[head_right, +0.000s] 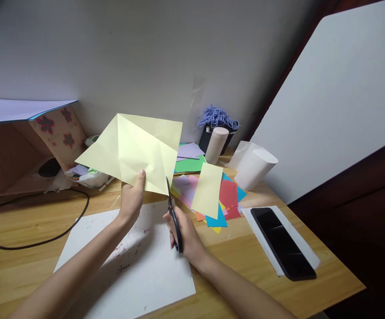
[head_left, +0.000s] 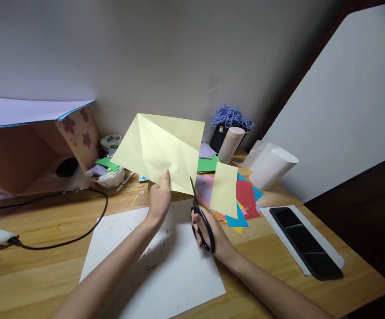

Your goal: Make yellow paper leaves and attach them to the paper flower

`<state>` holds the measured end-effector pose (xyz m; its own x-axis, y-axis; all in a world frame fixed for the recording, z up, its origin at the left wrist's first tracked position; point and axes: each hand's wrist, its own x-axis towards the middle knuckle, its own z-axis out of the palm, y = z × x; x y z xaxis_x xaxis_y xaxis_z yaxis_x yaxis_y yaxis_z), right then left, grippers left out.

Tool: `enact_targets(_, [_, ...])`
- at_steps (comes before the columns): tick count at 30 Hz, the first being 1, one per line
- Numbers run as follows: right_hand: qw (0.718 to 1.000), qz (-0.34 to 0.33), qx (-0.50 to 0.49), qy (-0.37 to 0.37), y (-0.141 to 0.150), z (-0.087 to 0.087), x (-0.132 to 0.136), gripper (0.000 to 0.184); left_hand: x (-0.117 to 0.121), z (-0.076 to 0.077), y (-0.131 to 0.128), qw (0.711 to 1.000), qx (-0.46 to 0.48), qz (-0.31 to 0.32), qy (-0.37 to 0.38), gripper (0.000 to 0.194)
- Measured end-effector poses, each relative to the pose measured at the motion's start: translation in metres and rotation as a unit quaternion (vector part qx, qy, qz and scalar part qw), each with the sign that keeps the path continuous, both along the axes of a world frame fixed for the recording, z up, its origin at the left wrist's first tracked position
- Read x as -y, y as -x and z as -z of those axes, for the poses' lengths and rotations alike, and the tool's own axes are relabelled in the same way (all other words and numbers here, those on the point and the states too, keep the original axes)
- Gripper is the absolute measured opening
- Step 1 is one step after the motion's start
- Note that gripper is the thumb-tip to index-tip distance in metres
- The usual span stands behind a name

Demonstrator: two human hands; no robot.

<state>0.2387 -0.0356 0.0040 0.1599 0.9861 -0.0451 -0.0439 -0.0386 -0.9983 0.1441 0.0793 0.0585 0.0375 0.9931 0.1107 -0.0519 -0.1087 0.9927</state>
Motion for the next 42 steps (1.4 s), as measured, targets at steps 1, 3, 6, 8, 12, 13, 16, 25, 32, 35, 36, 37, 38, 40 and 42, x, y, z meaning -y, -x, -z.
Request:
enact_targets(1, [1.000,0.001,-0.001,0.004,0.000,0.000,0.000,0.042,0.000,0.000,0.000,1.000,-0.001,0.000,-0.001,0.034])
enact_targets(3, [1.000,0.001,0.000,0.013,-0.001,0.000,-0.001,0.042,-0.001,0.001,0.000,1.000,-0.003,-0.002,-0.006,0.033])
enact_targets(6, [1.000,-0.010,-0.004,0.022,-0.002,0.001,-0.003,0.046,-0.001,0.002,0.000,1.000,-0.009,0.003,-0.013,0.034])
enact_targets(8, [1.000,-0.016,-0.014,0.022,-0.002,0.001,-0.004,0.049,-0.002,0.003,0.000,1.000,-0.009,0.009,-0.019,0.035])
enact_targets(12, [0.998,-0.022,-0.045,0.030,-0.002,0.000,-0.010,0.051,-0.002,0.007,-0.001,1.000,-0.020,0.021,-0.002,0.036])
enact_targets(13, [0.998,-0.021,-0.051,0.033,-0.002,0.000,-0.012,0.052,-0.003,0.008,-0.002,0.999,-0.024,0.024,0.007,0.036])
enact_targets(16, [0.998,-0.012,-0.056,0.036,-0.003,-0.004,-0.020,0.054,-0.005,0.008,-0.001,0.999,-0.029,0.021,0.020,0.036])
enact_targets(25, [0.999,-0.027,-0.023,0.039,-0.006,-0.012,-0.033,0.053,-0.014,0.007,0.003,1.000,-0.026,0.004,-0.015,0.037])
enact_targets(32, [0.999,-0.012,-0.023,0.046,-0.006,-0.005,-0.033,0.053,-0.012,0.005,0.003,1.000,-0.026,0.006,-0.006,0.034])
enact_targets(35, [0.999,-0.002,-0.004,0.035,-0.006,-0.003,-0.033,0.051,-0.012,0.006,0.002,1.000,-0.009,0.003,-0.013,0.034])
enact_targets(36, [1.000,0.001,0.003,0.030,-0.006,-0.003,-0.032,0.050,-0.012,0.007,0.001,1.000,-0.006,0.001,-0.012,0.034])
enact_targets(37, [1.000,0.002,0.009,0.025,-0.006,-0.003,-0.032,0.049,-0.013,0.008,0.001,1.000,-0.006,-0.001,-0.008,0.034])
enact_targets(38, [1.000,0.003,0.013,0.022,-0.006,-0.003,-0.032,0.048,-0.013,0.008,0.001,1.000,-0.008,-0.002,-0.003,0.033])
enact_targets(40, [1.000,0.006,0.013,0.020,-0.006,-0.002,-0.031,0.046,-0.013,0.009,0.001,1.000,-0.013,-0.001,0.007,0.034])
enact_targets(42, [1.000,0.009,0.008,0.026,-0.006,-0.002,-0.031,0.046,-0.013,0.010,0.001,1.000,-0.014,0.001,0.004,0.036])
